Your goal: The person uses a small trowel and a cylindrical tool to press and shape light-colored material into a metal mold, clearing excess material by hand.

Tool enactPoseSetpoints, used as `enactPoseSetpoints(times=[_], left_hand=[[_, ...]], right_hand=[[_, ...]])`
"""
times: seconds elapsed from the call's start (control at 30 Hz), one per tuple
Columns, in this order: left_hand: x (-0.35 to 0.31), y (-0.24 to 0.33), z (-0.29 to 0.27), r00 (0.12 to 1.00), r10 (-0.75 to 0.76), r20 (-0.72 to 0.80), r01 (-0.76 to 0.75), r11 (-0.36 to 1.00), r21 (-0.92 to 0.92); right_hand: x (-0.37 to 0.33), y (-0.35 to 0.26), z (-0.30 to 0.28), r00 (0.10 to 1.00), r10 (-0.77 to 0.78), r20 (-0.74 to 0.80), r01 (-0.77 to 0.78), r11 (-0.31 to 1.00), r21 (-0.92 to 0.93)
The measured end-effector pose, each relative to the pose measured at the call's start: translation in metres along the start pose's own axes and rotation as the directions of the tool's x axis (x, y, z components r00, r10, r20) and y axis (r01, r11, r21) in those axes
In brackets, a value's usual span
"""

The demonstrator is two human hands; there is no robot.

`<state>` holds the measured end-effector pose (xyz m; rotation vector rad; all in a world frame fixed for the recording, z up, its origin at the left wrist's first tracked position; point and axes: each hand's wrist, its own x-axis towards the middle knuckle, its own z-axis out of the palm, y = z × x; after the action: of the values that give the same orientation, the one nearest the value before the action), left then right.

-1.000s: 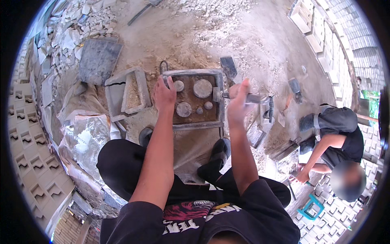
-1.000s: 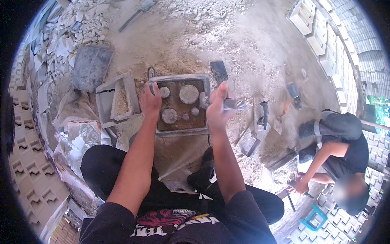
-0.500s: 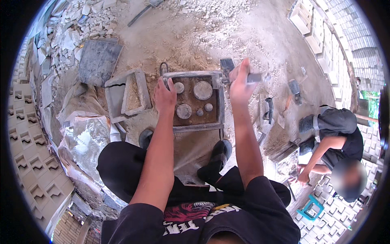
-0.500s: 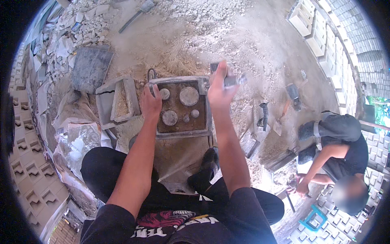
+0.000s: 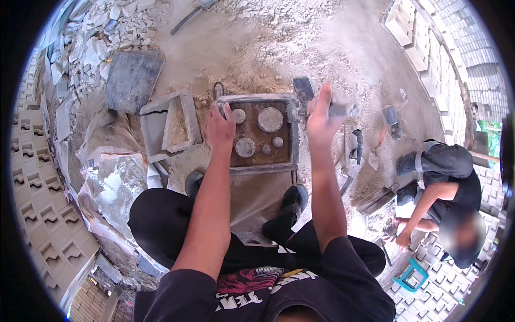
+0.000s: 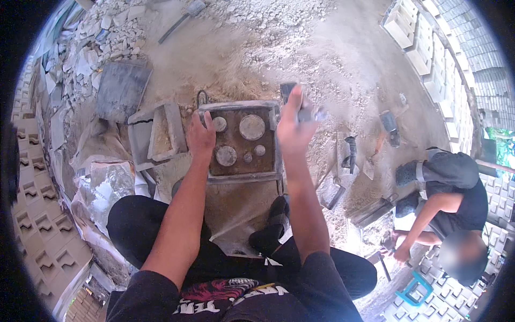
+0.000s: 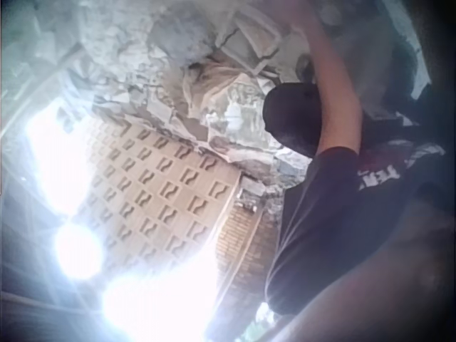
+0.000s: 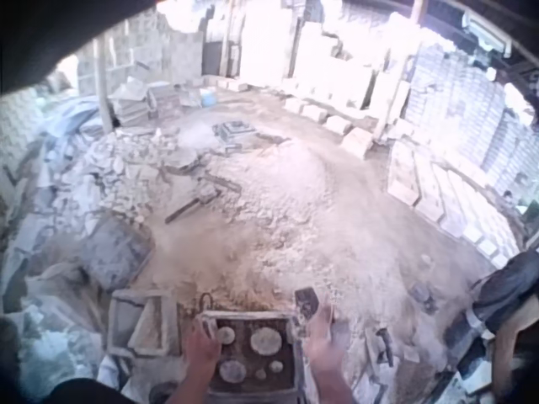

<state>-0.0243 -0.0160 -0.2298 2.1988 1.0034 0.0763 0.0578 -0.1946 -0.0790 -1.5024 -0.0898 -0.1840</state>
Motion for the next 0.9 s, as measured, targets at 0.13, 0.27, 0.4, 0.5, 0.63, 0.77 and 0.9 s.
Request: enactPoseSetpoints(times=[0.13, 0.27, 0.4, 0.5, 0.63, 0.77, 0.9], left_hand=[[-0.002, -0.001, 0.008, 0.999, 0.02, -0.045, -0.019, 1.0, 0.017], [0.002, -0.004, 0.006, 0.996, 0.05, -0.069, -0.049, 0.999, 0.012], [-0.003, 0.006, 0.001, 1.0, -0.016, 0.008, 0.016, 0.998, 0.055], [0.0, -0.005, 0.003, 0.993, 0.049, -0.106, -0.045, 0.998, 0.035], [-0.004, 0.005, 0.0, 1.0, 0.017, -0.018, -0.017, 1.0, 0.002], [-0.001, -0.001, 0.002, 0.998, 0.034, -0.055, -0.033, 0.999, 0.009], [-0.001, 0.002, 0.003, 0.999, -0.036, 0.009, 0.036, 0.999, 0.03]], right_hand=[[0.008, 0.036, -0.008, 0.976, 0.209, 0.064, -0.185, 0.947, -0.263], [-0.019, -0.009, -0.003, 0.998, 0.063, -0.03, -0.063, 0.998, -0.016], [-0.009, 0.022, -0.011, 0.974, 0.225, 0.026, -0.196, 0.896, -0.398], [-0.031, 0.005, -0.009, 0.995, 0.083, -0.062, -0.09, 0.988, -0.126], [-0.035, 0.012, -0.013, 0.984, 0.177, -0.023, -0.179, 0.975, -0.129], [-0.043, 0.002, -0.023, 0.998, 0.004, -0.059, -0.011, 0.991, -0.133], [-0.049, 0.007, -0.025, 0.975, 0.185, -0.119, -0.201, 0.97, -0.136]])
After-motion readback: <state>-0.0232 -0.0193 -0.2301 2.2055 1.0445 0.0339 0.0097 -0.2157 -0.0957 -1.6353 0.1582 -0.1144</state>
